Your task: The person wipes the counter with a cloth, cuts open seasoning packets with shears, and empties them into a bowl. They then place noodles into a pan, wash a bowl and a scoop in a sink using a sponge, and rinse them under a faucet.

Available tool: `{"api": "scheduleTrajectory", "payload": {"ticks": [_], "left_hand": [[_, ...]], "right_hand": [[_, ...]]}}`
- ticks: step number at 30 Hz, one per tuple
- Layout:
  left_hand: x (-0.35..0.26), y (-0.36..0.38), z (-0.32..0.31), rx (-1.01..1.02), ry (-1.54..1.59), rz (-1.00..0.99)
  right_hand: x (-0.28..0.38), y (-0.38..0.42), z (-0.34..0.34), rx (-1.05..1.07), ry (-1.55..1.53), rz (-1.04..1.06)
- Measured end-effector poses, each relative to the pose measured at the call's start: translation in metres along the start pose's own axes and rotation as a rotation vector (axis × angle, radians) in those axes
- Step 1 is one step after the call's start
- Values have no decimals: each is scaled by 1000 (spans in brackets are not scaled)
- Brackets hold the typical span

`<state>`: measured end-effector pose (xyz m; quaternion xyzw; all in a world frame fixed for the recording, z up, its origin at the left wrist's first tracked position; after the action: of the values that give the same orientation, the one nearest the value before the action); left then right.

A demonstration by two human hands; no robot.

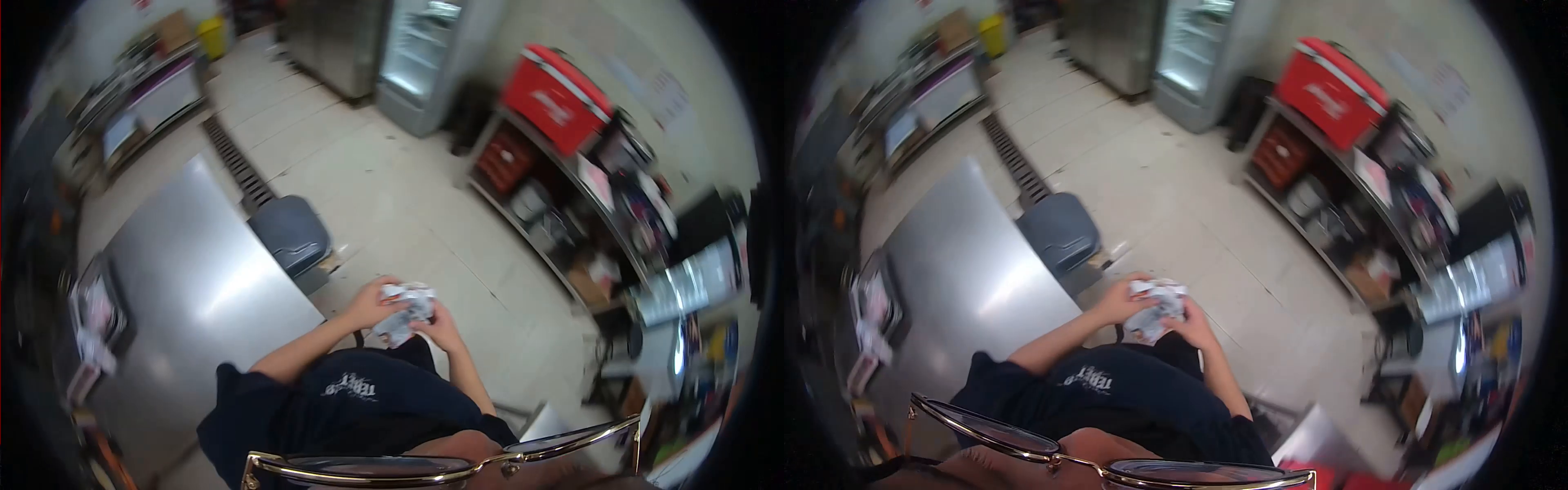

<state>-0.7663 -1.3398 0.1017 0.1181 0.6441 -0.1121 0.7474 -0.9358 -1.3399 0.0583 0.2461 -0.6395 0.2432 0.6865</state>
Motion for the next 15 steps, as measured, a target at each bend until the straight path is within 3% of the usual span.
{"api": "scheduleTrajectory", "payload": {"ticks": [6,8,9,12,13,14,15], "left_hand": [[19,-89,43,-319,123,-74],[40,-104,73,-482,-30,-121],[47,-105,82,-570,185,-49],[54,-98,99,-782,324,11],[48,-88,111,-834,75,46],[45,-76,123,-859,74,59],[37,-58,138,-988,-89,107]], "right_hand": [[15,-135,70,150,-220,-18],[16,-187,76,269,-214,-35],[5,-215,74,389,-229,-89],[-7,-274,60,612,-218,-201],[-24,-290,51,666,-315,-275],[-33,-306,42,711,-408,-345],[-43,-325,43,633,-471,-390]]}}
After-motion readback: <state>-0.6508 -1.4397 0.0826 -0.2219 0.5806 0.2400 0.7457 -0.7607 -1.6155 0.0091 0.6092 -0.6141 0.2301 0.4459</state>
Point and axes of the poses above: each hand's wrist, its own y-axis away from the middle knuckle, its own z-axis out of the back of the hand, x = y × z, the point moved 6 cm from there along -y, towards the middle knuckle, and after that the axes turned 9 degrees about x, right-handed, at the moved point
